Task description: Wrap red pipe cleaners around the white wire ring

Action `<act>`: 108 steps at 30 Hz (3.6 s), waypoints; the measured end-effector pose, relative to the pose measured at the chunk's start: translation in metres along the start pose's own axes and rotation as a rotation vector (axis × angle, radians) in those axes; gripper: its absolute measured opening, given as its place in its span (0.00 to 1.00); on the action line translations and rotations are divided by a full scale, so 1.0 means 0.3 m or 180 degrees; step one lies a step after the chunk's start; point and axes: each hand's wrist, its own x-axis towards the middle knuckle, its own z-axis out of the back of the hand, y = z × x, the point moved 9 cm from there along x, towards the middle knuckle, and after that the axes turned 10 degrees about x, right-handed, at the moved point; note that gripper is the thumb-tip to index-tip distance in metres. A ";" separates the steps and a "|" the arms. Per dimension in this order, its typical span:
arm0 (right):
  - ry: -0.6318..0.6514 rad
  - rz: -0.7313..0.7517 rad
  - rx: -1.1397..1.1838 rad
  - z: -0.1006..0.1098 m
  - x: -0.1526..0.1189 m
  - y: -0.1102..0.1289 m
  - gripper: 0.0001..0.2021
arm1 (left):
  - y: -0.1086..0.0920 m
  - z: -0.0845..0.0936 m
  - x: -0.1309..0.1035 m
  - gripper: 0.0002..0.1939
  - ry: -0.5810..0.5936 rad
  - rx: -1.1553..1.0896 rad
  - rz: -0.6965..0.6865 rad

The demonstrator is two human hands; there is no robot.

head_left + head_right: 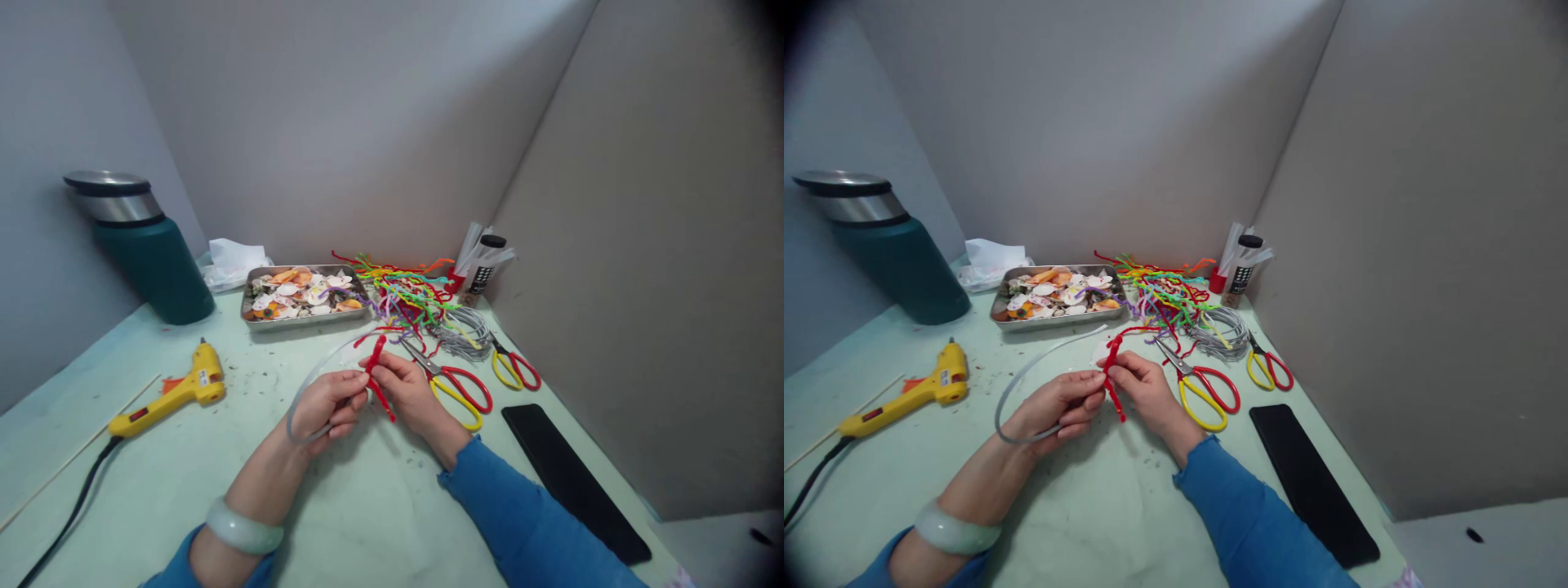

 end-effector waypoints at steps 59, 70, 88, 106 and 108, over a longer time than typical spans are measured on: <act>-0.0177 -0.0425 0.1212 0.011 0.004 -0.049 0.09 | 0.026 -0.041 0.006 0.08 0.0244 -0.0541 0.0123; -0.0798 0.0180 0.0453 0.116 0.023 -0.039 0.08 | -0.024 0.128 -0.006 0.11 -0.2024 0.2019 -0.0454; -0.0876 0.0035 0.1179 0.105 0.016 -0.021 0.07 | -0.152 0.111 -0.075 0.14 -0.2421 0.2972 -0.1286; -0.1058 0.0760 -0.1015 0.160 0.017 0.115 0.07 | -0.213 0.083 -0.132 0.13 -0.2879 0.3620 -0.1712; -0.1003 0.0940 -0.1312 0.147 0.011 0.139 0.07 | -0.224 0.061 -0.148 0.12 -0.2952 0.3859 -0.1956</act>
